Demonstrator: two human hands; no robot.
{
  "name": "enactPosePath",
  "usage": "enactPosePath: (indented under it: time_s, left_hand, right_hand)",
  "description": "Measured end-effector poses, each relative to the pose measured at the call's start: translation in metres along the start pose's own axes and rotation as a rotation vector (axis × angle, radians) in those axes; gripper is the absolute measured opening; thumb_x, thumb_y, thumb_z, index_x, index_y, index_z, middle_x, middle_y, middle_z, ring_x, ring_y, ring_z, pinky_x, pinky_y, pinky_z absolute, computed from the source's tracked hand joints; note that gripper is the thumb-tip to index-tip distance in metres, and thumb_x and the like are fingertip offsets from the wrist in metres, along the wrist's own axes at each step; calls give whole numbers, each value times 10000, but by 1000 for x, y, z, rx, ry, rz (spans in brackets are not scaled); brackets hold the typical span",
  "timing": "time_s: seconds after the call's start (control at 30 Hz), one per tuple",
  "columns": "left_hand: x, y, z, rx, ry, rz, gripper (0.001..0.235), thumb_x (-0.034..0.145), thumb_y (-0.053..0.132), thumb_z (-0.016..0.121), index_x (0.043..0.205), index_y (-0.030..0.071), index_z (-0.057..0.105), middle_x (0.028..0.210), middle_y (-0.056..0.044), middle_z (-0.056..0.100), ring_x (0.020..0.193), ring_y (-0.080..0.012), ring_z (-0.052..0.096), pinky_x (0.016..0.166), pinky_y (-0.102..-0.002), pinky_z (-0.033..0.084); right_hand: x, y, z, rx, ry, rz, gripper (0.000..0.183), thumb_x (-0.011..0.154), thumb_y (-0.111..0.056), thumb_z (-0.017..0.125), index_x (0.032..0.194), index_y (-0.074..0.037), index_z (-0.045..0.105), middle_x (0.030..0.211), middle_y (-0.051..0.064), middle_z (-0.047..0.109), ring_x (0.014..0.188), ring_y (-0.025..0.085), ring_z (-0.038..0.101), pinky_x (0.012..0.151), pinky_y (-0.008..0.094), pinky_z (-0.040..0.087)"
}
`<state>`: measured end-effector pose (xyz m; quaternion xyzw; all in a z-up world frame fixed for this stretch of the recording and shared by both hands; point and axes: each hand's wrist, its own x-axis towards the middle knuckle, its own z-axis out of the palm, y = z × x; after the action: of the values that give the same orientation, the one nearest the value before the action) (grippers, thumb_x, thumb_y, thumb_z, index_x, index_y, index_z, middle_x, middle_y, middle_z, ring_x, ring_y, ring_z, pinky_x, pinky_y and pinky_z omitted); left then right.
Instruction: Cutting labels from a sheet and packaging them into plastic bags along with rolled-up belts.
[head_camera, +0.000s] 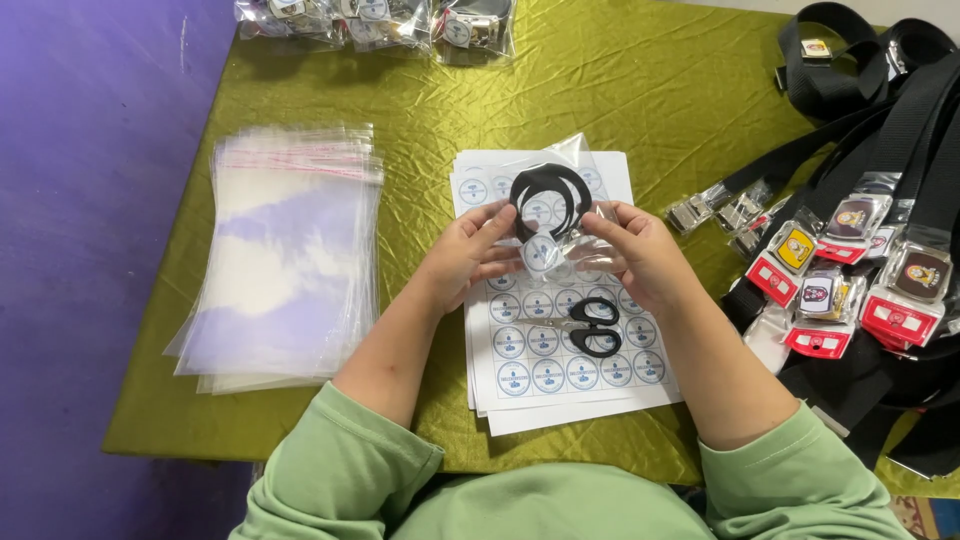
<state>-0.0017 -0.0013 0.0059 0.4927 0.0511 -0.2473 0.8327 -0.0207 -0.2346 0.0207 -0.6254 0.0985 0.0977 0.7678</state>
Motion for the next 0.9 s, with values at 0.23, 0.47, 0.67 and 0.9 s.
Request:
enactPosePath:
  time_s: [0.23, 0.47, 0.67, 0.9]
  left_hand:
    - [21, -20, -19, 147, 72, 11, 555, 922, 263, 771, 1389, 49, 562, 1091, -159, 753, 714, -285, 773, 658, -396, 675]
    - [-7, 5, 0, 267, 79, -33, 560, 927, 345, 736, 1410, 121, 565, 1107, -184, 731, 726, -332, 765, 632, -384, 675]
    - [-8, 4, 4, 209, -26, -83, 518, 951, 316, 677, 1372, 27, 586, 1003, -200, 699, 822, -361, 765, 725, -390, 667]
    - [3, -1, -3, 130, 61, 20, 593, 912, 337, 765, 1389, 34, 585, 1164, -210, 721, 974, -305, 752, 876, -403, 632]
  right_hand:
    - [-10, -13, 16, -30, 27, 23, 308, 916, -238, 763, 1122, -35, 657, 954, 122, 723, 822, 314, 772, 709, 432, 651]
    - [-7, -5, 16, 1, 57, 37, 344, 882, -190, 806, 1125, 5, 660, 920, 137, 716, 812, 338, 772, 714, 462, 650]
    - [7, 3, -3, 108, 139, -30, 290, 921, -229, 786, 1099, -46, 649, 922, 92, 715, 838, 313, 779, 733, 439, 660]
    - [-3, -4, 10, 99, 97, -21, 282, 888, -161, 799, 1083, -39, 637, 896, 81, 693, 783, 268, 766, 700, 405, 669]
